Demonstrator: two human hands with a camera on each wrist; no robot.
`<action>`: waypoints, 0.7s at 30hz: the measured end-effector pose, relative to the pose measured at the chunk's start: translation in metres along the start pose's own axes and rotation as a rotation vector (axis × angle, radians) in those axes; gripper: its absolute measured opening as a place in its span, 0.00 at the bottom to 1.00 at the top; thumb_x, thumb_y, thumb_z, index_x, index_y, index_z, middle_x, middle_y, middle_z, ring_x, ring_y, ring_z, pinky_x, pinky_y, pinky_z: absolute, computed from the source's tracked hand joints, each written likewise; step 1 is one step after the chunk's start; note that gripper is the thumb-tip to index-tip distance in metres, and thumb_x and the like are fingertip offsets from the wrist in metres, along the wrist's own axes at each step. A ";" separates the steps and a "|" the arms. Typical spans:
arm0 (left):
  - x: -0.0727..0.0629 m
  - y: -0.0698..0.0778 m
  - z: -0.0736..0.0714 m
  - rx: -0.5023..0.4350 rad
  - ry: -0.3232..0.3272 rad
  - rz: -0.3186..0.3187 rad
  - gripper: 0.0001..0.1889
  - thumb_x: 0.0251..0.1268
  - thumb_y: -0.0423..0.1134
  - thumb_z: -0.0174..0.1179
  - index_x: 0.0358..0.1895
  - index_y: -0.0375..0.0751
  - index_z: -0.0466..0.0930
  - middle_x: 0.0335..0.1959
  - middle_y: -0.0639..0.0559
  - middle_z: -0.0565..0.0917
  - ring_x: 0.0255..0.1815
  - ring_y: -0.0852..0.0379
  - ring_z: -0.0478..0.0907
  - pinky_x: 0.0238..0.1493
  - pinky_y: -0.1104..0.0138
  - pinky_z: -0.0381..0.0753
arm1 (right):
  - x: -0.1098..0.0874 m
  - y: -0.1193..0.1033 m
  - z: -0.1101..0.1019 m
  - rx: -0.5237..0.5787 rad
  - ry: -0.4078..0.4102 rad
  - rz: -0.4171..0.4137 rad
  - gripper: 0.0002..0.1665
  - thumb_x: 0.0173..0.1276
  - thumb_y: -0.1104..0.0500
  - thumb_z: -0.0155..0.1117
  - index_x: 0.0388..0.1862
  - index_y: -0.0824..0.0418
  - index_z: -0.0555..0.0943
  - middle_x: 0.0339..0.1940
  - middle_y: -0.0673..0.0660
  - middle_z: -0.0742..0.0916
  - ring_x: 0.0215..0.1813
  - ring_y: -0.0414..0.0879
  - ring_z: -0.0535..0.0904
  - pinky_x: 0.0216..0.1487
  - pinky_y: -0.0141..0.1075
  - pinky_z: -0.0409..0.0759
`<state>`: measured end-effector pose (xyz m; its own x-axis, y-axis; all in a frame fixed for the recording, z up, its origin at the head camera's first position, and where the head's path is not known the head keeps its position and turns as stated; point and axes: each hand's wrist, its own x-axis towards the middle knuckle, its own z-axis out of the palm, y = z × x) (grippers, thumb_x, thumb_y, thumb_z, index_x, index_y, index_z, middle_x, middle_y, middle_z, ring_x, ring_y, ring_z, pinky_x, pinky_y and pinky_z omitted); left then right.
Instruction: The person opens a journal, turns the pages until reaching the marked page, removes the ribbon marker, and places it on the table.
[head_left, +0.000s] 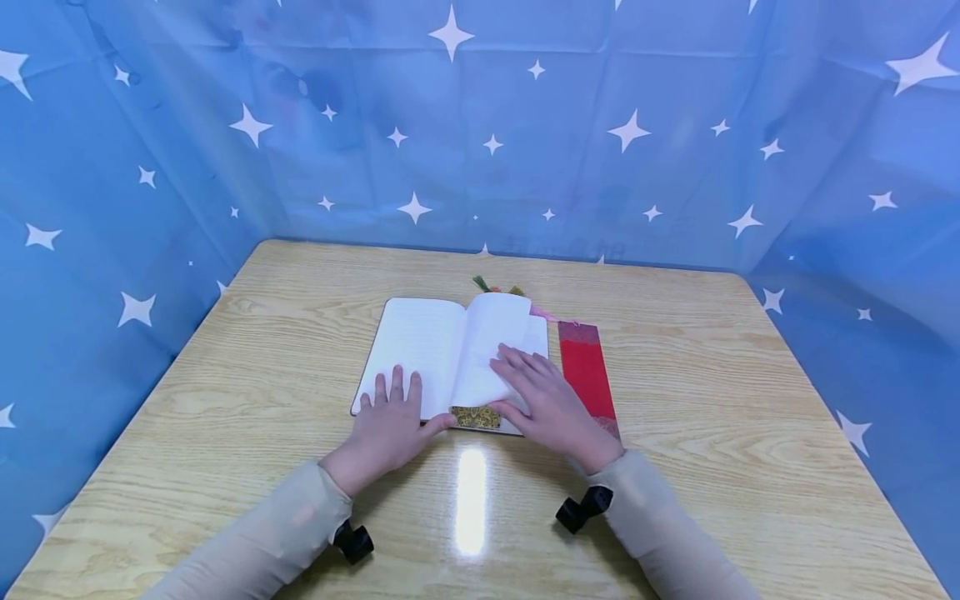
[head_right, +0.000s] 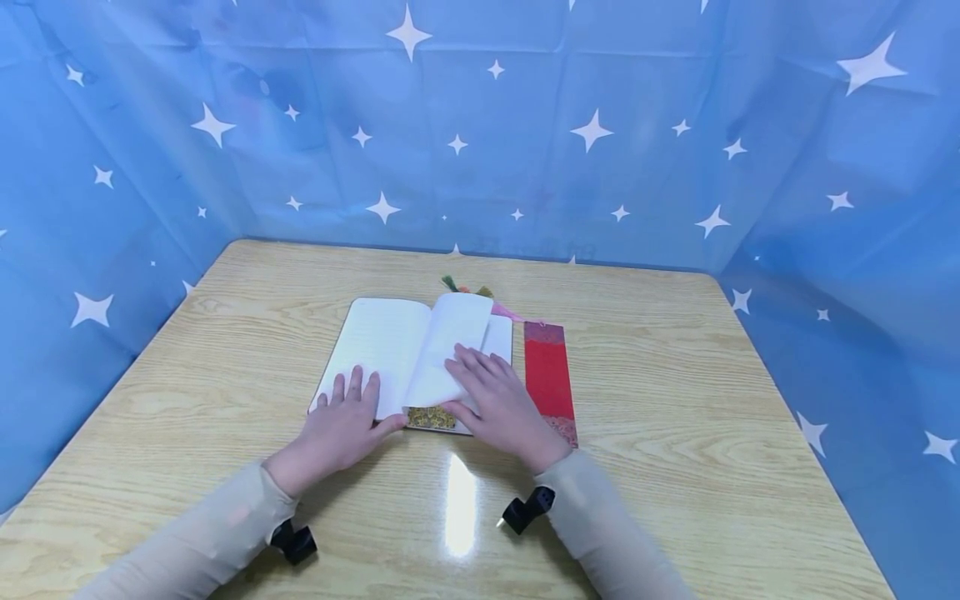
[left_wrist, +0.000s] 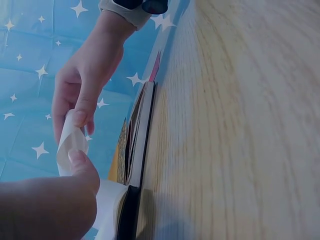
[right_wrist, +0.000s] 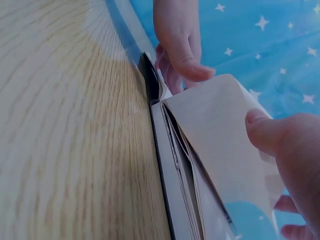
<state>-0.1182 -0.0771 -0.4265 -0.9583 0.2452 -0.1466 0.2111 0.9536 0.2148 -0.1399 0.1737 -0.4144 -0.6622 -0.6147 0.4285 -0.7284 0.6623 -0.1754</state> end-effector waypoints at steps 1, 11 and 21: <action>0.000 0.000 0.000 0.000 0.003 -0.002 0.52 0.58 0.76 0.31 0.72 0.34 0.50 0.70 0.29 0.48 0.69 0.29 0.45 0.61 0.36 0.51 | 0.000 -0.001 0.000 -0.003 0.001 0.001 0.37 0.60 0.46 0.65 0.65 0.61 0.69 0.67 0.61 0.70 0.66 0.54 0.66 0.64 0.53 0.60; -0.001 0.002 -0.002 -0.010 0.036 0.003 0.49 0.60 0.74 0.33 0.71 0.33 0.51 0.69 0.28 0.50 0.68 0.29 0.45 0.62 0.38 0.50 | 0.001 -0.004 -0.002 -0.022 0.017 -0.013 0.38 0.59 0.46 0.66 0.65 0.61 0.69 0.68 0.62 0.69 0.67 0.56 0.64 0.65 0.54 0.58; -0.002 -0.003 0.000 -0.026 0.152 0.067 0.48 0.61 0.72 0.38 0.70 0.31 0.55 0.68 0.25 0.49 0.69 0.29 0.42 0.62 0.37 0.44 | 0.000 -0.003 -0.003 -0.004 0.060 -0.044 0.40 0.60 0.44 0.64 0.66 0.64 0.67 0.70 0.64 0.65 0.70 0.58 0.59 0.66 0.55 0.54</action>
<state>-0.1172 -0.0805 -0.4265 -0.9608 0.2767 0.0159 0.2721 0.9307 0.2443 -0.1370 0.1725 -0.4110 -0.6177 -0.6166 0.4882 -0.7557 0.6372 -0.1515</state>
